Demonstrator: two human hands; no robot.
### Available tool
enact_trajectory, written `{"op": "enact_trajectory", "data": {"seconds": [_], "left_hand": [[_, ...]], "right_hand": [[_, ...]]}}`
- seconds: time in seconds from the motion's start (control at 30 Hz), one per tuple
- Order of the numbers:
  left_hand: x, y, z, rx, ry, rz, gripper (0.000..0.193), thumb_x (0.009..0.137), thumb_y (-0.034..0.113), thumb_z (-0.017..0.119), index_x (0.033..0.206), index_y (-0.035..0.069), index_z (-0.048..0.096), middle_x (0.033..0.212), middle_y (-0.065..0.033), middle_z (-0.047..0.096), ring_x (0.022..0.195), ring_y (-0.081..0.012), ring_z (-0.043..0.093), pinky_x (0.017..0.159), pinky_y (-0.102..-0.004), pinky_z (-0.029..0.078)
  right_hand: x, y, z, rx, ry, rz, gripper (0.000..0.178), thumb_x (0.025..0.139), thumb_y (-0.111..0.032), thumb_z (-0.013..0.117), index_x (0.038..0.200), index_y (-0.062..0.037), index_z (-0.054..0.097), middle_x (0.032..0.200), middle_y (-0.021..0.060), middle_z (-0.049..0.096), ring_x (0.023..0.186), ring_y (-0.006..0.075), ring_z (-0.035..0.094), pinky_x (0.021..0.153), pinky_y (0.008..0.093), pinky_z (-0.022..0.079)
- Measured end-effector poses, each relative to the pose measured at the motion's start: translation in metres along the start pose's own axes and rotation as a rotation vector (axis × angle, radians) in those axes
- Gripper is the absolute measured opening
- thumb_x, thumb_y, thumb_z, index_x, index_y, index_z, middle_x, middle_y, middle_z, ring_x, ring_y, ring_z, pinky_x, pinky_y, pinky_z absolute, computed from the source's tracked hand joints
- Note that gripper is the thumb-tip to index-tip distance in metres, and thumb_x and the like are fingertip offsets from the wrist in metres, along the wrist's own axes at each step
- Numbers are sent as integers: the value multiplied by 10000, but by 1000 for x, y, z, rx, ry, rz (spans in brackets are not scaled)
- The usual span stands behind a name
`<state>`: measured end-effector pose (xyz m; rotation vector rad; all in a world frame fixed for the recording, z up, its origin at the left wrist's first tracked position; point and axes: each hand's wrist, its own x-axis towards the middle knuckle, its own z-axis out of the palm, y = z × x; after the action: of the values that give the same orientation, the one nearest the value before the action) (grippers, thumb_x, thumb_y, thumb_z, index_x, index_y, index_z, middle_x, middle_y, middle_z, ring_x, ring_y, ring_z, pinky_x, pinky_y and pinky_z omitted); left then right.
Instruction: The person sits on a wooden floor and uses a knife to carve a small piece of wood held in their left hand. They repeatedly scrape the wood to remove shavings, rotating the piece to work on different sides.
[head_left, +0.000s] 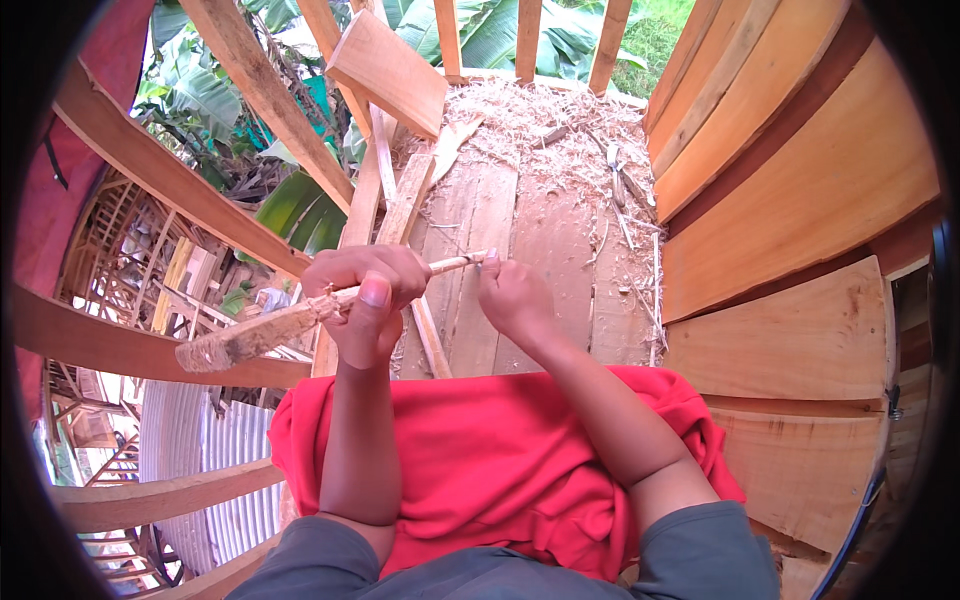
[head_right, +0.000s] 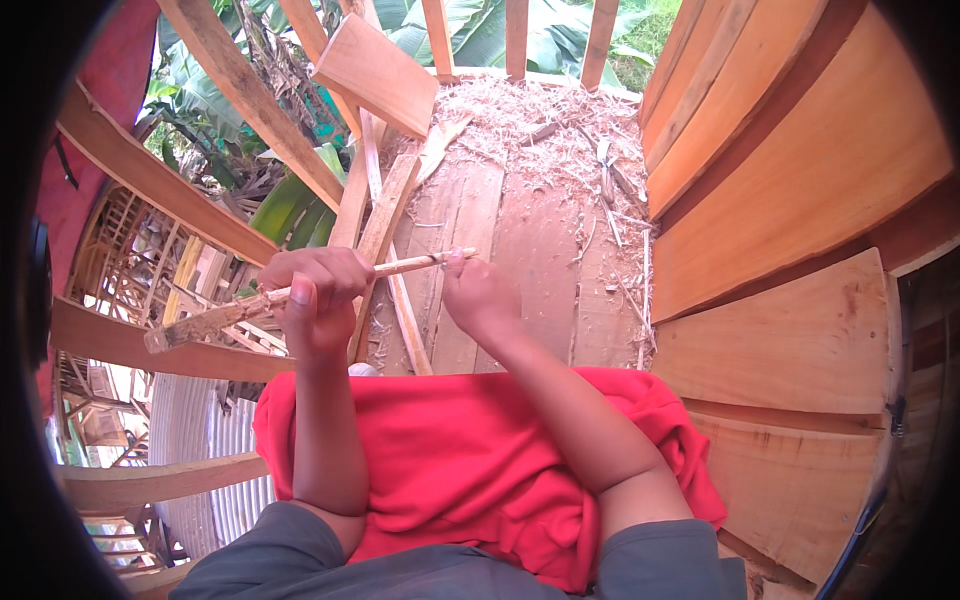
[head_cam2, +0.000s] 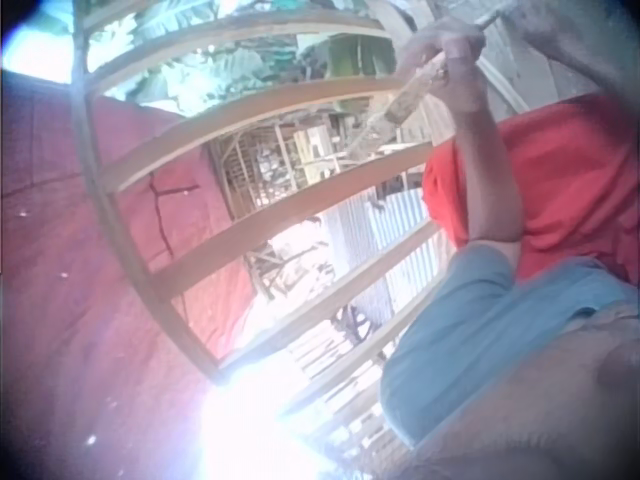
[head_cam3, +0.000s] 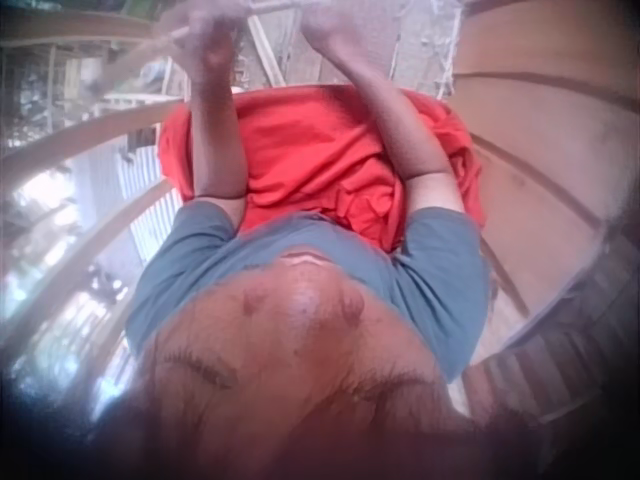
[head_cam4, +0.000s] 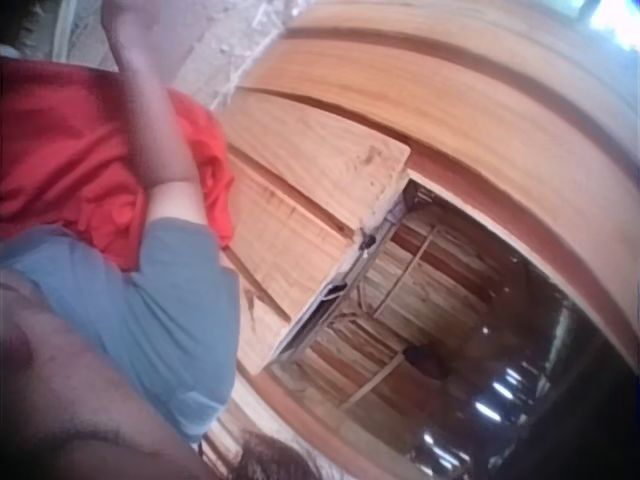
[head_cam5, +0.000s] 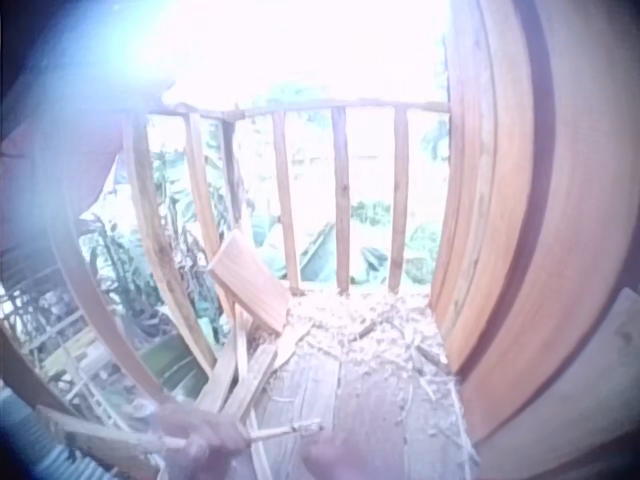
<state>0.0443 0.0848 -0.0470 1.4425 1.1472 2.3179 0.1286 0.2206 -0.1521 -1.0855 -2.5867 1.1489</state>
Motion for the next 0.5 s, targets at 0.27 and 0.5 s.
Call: {"op": "enact_trajectory", "data": {"seconds": [0.27, 0.5], "left_hand": [[3, 3, -4, -28, -35, 72, 438, 916, 214, 595, 568, 30, 404, 515, -55, 433, 454, -158, 380, 468, -327, 358], [-7, -20, -7, -105, 17, 26, 409, 925, 159, 567, 575, 32, 399, 512, -51, 417, 453, -157, 368, 475, -338, 364]], "right_hand": [[10, 8, -23, 104, -142, 18, 625, 1030, -424, 263, 866, 42, 645, 877, 303, 657, 869, 479, 632, 812, 555, 468], [32, 48, -27, 357, -439, 129, 617, 1027, -442, 269, 937, 37, 647, 953, 263, 683, 956, 433, 646, 832, 530, 470]]}}
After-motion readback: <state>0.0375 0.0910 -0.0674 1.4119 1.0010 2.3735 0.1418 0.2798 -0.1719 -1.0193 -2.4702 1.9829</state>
